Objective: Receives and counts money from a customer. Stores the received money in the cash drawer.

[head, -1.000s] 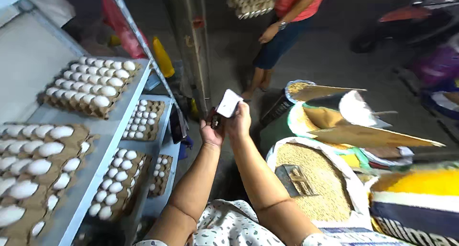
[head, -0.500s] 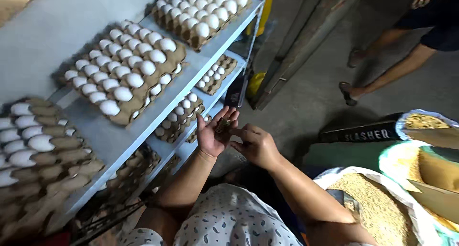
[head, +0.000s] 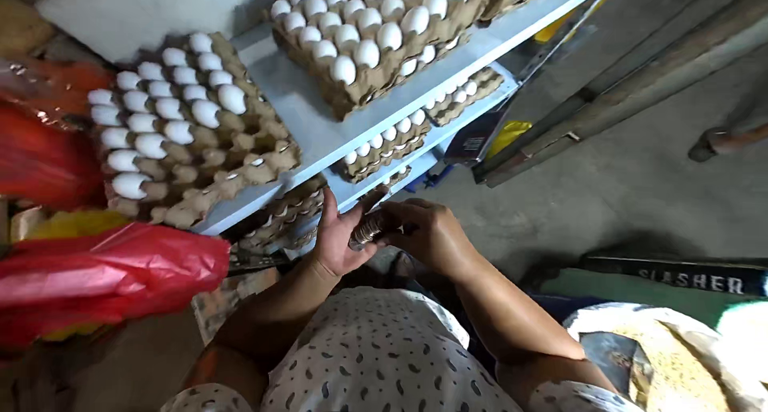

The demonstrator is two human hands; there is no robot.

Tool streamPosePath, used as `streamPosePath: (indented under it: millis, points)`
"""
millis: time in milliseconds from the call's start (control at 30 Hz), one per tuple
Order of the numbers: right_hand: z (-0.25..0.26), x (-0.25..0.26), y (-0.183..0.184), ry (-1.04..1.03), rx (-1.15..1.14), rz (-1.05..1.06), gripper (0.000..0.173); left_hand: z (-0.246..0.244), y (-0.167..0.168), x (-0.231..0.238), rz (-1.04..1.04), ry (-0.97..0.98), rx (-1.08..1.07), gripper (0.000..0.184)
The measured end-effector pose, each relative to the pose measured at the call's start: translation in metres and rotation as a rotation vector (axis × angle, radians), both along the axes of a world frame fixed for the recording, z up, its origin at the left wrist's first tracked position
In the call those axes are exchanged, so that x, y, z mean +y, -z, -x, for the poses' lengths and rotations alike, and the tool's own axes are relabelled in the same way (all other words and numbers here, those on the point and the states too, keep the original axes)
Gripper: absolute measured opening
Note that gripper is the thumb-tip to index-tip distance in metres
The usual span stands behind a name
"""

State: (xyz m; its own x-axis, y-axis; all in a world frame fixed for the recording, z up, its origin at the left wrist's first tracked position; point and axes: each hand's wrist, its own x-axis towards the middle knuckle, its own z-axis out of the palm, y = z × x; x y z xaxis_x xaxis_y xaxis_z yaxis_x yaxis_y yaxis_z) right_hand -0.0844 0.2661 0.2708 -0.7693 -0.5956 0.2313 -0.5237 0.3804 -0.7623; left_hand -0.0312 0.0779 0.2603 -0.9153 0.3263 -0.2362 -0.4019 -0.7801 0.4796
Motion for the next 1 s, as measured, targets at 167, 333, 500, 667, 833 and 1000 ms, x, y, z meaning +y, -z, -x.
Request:
streamPosePath:
  millis: [167, 333, 500, 667, 833, 1000]
  points:
    - [-0.022, -0.052, -0.001, -0.197, -0.081, 0.008, 0.073, -0.05, -0.008, -0.029, 0.116, -0.227, -0.01, 0.112]
    - [-0.038, -0.11, 0.038, -0.325, -1.129, 0.535, 0.02, -0.099, 0.016, -0.04, 0.009, -0.793, -0.264, 0.077]
    - [-0.069, -0.147, 0.089, -0.324, -1.925, 0.149, 0.043, -0.198, 0.135, -0.048, 0.362, -0.804, -0.754, 0.02]
    - [-0.117, -0.173, 0.111, -0.401, -1.772, -0.327, 0.03, -0.322, 0.214, -0.026, 0.405, -0.652, -1.307, 0.02]
    - [-0.181, -0.24, 0.096, -1.007, -0.693, -0.819, 0.032, -0.357, 0.178, -0.067, -0.249, -1.56, -1.084, 0.024]
    - [-0.275, -0.313, 0.089, -1.096, -0.344, -0.248, 0.024, -0.39, 0.078, -0.144, -0.224, -1.867, -0.451, 0.028]
